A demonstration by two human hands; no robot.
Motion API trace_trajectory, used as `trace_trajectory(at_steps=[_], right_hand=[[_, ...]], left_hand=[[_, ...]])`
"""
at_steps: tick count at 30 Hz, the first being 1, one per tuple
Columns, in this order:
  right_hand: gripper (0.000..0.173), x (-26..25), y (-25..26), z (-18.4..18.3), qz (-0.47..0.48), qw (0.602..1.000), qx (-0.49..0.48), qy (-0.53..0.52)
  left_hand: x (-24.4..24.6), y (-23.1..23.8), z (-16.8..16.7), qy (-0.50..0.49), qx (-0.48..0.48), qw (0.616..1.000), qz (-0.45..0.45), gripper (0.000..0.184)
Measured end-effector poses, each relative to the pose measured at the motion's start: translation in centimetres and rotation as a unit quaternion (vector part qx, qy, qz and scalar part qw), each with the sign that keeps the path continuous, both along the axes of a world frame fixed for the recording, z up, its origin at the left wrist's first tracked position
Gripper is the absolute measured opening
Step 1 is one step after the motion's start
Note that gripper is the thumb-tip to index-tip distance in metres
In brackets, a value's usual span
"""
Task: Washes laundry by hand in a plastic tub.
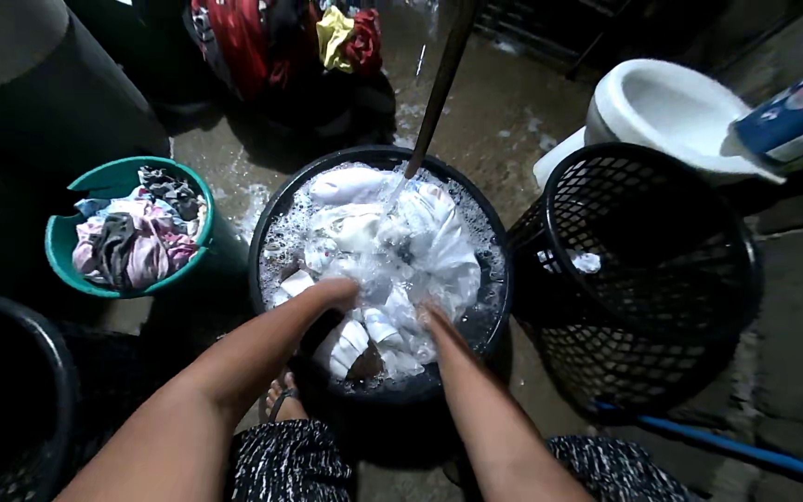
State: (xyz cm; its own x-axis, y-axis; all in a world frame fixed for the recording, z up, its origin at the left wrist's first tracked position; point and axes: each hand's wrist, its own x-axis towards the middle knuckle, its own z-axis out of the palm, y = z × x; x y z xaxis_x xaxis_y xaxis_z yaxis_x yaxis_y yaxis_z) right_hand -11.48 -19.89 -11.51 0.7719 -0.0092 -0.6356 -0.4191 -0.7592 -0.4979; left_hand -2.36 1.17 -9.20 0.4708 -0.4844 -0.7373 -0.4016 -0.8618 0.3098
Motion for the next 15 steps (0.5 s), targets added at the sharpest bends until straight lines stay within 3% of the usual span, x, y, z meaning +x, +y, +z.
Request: trace_trajectory(at_steps=[3,6,9,12,15], right_hand=[[0.036,3.1,-0.9,4.6,0.010,0.988,0.110,-0.106],[0.026,3.4,-2.1,13.5,0.008,0.941,0.200,-0.273],[0.016,1.3,-3.8,21.1,-0.026,0.845,0.349,-0.404],[0.019,-0.6,-5.0,24.3,-0.013,0.773,0.417,-0.478],[0.019,-1.2,-4.8,23.8,-0.057,0.793,0.383,-0.470]], left_hand=[[0.5,0.1,1.0,-0.021,-0.119,0.991,0.063,0.041],[0.7,0.2,1.9,-0.032,-0.142,0.988,0.059,0.068],[1.1,0.5,4.6,-0.030,-0.208,0.974,0.085,0.053],[1.2,1.4,9.6,0.018,-0.382,0.905,0.185,0.026],[2.4,2.0,12.8,0.029,-0.542,0.800,0.256,0.031]])
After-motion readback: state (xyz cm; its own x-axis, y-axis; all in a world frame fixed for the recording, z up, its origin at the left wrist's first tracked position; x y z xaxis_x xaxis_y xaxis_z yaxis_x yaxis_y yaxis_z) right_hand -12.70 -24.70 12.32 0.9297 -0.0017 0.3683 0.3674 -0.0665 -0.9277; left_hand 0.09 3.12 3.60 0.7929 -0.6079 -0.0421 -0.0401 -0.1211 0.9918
